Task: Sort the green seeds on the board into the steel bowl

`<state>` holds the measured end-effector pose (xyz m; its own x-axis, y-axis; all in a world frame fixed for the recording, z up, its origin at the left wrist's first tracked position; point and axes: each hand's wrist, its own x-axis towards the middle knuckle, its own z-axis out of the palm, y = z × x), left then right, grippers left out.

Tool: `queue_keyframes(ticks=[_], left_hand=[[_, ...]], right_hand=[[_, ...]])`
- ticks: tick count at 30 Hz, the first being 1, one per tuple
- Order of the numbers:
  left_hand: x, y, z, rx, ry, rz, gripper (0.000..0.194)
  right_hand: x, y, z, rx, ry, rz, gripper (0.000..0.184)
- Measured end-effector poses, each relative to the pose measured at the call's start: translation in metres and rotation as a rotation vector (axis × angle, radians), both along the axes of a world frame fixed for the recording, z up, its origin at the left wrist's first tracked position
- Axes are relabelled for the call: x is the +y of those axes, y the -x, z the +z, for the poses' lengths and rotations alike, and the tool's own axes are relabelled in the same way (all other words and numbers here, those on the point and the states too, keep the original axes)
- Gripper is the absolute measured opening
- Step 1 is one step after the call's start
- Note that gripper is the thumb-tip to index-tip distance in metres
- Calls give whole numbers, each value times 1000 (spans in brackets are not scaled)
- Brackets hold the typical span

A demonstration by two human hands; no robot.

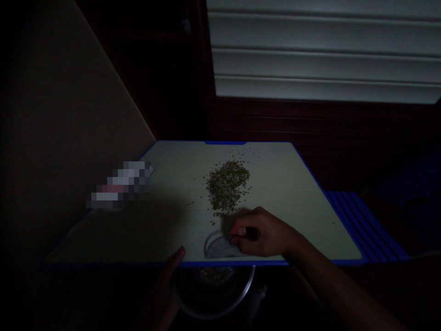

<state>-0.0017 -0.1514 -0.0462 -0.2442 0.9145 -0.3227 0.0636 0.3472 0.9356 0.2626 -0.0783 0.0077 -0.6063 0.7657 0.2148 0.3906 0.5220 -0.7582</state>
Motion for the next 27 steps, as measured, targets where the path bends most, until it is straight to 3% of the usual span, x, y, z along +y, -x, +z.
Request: queue_keyframes(ticks=[15,27], left_hand=[[1,-2,5,23,29,-5,35],[3,-8,7,-8,56,27,28]], right_hand=[[7,0,-3,-32,-39,-292,11],[10,2,-5,-59,-102,-382,10]])
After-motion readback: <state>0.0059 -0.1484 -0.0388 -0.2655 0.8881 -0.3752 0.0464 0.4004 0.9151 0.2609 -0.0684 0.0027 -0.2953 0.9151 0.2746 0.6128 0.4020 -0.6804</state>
